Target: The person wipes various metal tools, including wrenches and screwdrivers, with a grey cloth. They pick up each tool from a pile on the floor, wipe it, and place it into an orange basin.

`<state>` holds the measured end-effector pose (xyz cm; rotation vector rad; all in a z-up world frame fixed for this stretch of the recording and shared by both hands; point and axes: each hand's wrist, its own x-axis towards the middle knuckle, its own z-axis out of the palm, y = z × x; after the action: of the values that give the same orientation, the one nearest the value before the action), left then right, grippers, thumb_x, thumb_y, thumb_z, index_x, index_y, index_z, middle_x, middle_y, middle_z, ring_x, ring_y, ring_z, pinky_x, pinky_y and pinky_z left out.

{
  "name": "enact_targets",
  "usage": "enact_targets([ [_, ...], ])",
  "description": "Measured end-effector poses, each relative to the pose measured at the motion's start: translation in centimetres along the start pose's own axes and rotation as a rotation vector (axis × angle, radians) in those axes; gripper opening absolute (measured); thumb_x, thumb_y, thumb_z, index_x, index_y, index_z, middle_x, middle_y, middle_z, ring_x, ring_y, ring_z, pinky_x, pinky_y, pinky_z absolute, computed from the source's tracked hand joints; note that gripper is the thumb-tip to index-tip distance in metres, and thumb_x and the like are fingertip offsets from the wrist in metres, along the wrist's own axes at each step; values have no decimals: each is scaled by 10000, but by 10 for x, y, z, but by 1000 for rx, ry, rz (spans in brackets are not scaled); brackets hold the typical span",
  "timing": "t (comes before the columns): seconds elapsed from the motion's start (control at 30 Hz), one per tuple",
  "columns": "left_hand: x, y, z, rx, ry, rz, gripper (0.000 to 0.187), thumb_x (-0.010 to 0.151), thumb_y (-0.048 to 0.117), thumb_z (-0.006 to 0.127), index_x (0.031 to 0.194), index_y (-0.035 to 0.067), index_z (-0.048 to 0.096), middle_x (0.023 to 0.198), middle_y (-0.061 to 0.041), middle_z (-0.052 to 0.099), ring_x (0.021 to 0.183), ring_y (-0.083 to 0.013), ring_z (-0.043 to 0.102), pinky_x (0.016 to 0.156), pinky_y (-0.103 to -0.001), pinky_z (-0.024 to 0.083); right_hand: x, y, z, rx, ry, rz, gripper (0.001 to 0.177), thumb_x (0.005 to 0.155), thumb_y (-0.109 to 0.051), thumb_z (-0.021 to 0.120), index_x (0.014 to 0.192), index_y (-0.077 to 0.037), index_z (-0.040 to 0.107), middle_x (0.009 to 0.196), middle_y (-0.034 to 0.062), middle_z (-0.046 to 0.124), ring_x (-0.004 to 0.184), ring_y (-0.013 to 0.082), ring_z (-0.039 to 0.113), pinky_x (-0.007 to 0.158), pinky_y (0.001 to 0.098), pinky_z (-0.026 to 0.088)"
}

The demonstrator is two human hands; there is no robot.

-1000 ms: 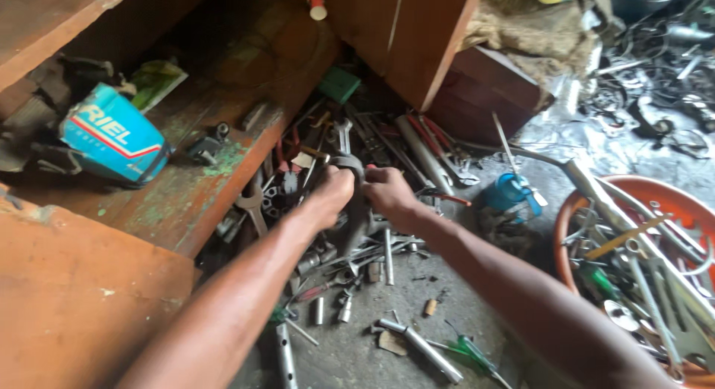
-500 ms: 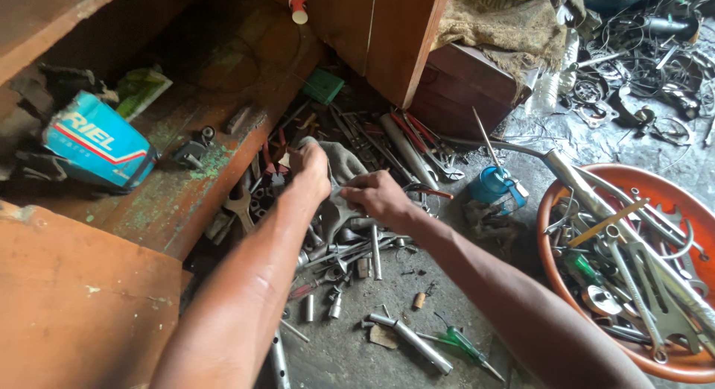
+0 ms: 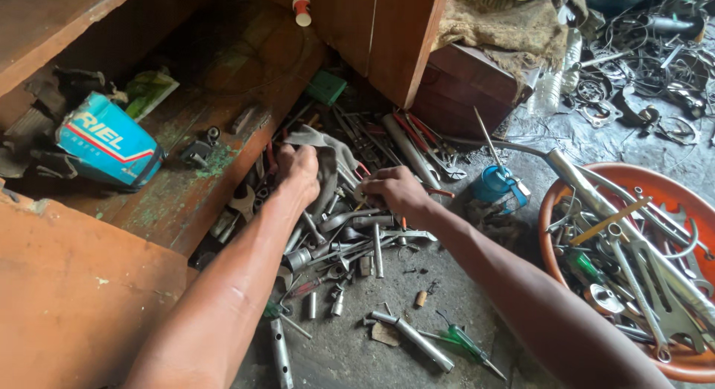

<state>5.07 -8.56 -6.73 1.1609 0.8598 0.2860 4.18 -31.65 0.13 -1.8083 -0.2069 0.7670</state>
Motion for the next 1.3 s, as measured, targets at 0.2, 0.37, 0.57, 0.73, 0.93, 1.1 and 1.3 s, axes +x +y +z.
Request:
enact_targets([
  [0.2, -11, 30, -29, 754, -134, 584, 216, 763, 99, 632, 930, -26, 687, 914, -158, 751, 852, -261, 711, 798, -389, 552, 9, 5, -7, -159, -60, -62, 258, 954, -193, 628, 1127, -77, 781, 989, 61, 789, 763, 116, 700, 704, 287, 587],
  [0.37, -15, 53, -33, 756, -173, 647, 267, 770, 150, 692, 1011, 46, 735, 963, -150, 738, 865, -224, 678, 791, -390, 537, 5, -23, -44, -556, 1, -230, 256, 923, -186, 695, 1166, -142, 763, 1079, 64, 796, 920, 153, 748, 872, 322, 589],
  [0.57, -19, 62, -11, 540, -512, 298, 319, 786, 66, 666, 1092, 46, 755, 1002, -104, 768, 847, -201, 699, 704, -361, 564, 5, -42, -69, -882, 82, -385, 222, 866, -163, 717, 1069, -173, 807, 984, 90, 799, 838, 222, 771, 810, 372, 607],
  [0.73, -53, 77, 12, 875, -638, 277, 383, 779, 10, 702, 1144, 81, 794, 851, -130, 762, 715, -212, 638, 583, -390, 477, 16, -57, -82, -908, 240, -429, 184, 854, -179, 716, 1009, -174, 814, 946, 110, 791, 846, 275, 760, 798, 403, 593],
  [0.93, -58, 62, 19, 941, -639, 455, 304, 730, 46, 811, 1033, 51, 825, 831, -97, 760, 719, -167, 691, 616, -299, 520, 10, -55, -75, -813, 473, -376, 215, 933, -159, 637, 1084, -183, 788, 1021, 113, 777, 933, 316, 742, 820, 433, 573],
  [1.1, -39, 29, 32, 196, -505, -20, 178, 831, 13, 652, 986, 5, 740, 913, -158, 732, 755, -254, 697, 687, -404, 587, 12, -35, -48, -632, 564, -524, 312, 1044, -254, 621, 1296, -70, 637, 1128, 161, 729, 1017, 319, 717, 844, 447, 564],
  [1.3, -32, 17, 46, -243, -564, -284, 226, 802, -25, 477, 913, 9, 672, 918, -175, 704, 789, -288, 726, 740, -488, 680, 17, -29, -22, 318, -109, -135, 508, 1001, -409, 588, 1364, -57, 643, 1105, 72, 765, 935, 157, 733, 846, 335, 610],
])
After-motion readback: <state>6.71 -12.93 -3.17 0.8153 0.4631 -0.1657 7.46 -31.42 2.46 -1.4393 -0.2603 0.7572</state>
